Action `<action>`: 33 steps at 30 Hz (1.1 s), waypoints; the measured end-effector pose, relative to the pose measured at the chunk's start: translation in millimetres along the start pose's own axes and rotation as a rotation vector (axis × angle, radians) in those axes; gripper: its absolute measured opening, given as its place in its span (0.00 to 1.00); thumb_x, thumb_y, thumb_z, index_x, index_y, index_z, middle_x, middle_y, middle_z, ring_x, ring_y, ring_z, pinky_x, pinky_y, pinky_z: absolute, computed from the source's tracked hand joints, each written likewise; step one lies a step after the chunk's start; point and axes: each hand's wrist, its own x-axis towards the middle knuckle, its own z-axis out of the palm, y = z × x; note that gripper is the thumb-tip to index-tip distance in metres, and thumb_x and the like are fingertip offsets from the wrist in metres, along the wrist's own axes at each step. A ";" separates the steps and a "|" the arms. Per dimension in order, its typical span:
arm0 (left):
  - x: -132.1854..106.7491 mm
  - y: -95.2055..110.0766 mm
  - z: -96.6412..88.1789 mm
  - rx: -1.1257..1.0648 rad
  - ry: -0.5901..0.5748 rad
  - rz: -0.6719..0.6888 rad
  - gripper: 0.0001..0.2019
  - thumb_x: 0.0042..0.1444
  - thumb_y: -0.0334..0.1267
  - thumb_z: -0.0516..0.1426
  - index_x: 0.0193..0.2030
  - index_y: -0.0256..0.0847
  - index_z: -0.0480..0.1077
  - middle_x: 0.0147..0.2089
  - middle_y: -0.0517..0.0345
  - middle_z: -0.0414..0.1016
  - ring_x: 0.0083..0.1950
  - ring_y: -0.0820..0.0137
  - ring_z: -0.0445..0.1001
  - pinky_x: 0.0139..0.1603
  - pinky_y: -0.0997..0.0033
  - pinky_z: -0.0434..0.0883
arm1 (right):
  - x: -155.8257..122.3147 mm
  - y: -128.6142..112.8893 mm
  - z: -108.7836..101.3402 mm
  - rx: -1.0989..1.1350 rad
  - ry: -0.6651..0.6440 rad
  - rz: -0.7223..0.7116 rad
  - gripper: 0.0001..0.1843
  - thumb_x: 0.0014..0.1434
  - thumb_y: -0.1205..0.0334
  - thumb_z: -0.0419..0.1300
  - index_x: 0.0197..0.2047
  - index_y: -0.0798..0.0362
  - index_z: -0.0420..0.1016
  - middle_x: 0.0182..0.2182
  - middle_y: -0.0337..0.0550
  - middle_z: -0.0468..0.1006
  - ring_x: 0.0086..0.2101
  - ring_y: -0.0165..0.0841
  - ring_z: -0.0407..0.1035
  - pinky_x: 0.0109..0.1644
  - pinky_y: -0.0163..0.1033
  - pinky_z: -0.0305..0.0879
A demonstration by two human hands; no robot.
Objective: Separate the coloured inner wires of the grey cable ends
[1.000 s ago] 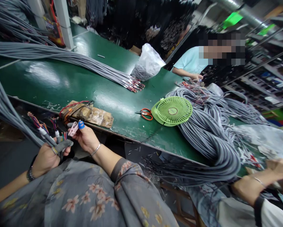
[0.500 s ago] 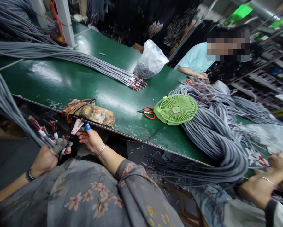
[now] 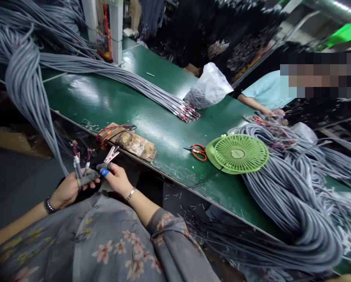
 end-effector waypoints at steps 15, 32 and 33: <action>-7.1 -17.2 7.6 0.061 -0.203 0.052 0.07 0.38 0.39 0.70 0.25 0.41 0.80 0.23 0.63 0.77 0.26 0.69 0.70 0.31 0.70 0.70 | -18.2 -19.4 -8.5 -0.271 -0.002 -0.227 0.16 0.59 0.44 0.65 0.31 0.48 0.81 0.32 0.44 0.77 0.35 0.39 0.69 0.45 0.44 0.69; -19.8 -15.8 -0.2 -0.117 0.175 0.215 0.18 0.43 0.56 0.69 0.30 0.42 0.83 0.29 0.52 0.85 0.23 0.70 0.74 0.23 0.74 0.65 | -39.4 -18.4 -19.5 -0.333 -0.111 -0.151 0.19 0.63 0.41 0.62 0.44 0.46 0.83 0.40 0.50 0.84 0.31 0.40 0.75 0.41 0.48 0.73; -20.8 -14.4 0.2 -0.120 0.182 0.214 0.17 0.43 0.55 0.69 0.29 0.42 0.83 0.26 0.54 0.84 0.20 0.72 0.70 0.21 0.74 0.62 | -40.5 -18.3 -18.1 -0.320 -0.159 -0.122 0.21 0.64 0.39 0.60 0.44 0.46 0.82 0.38 0.49 0.84 0.27 0.38 0.73 0.38 0.47 0.73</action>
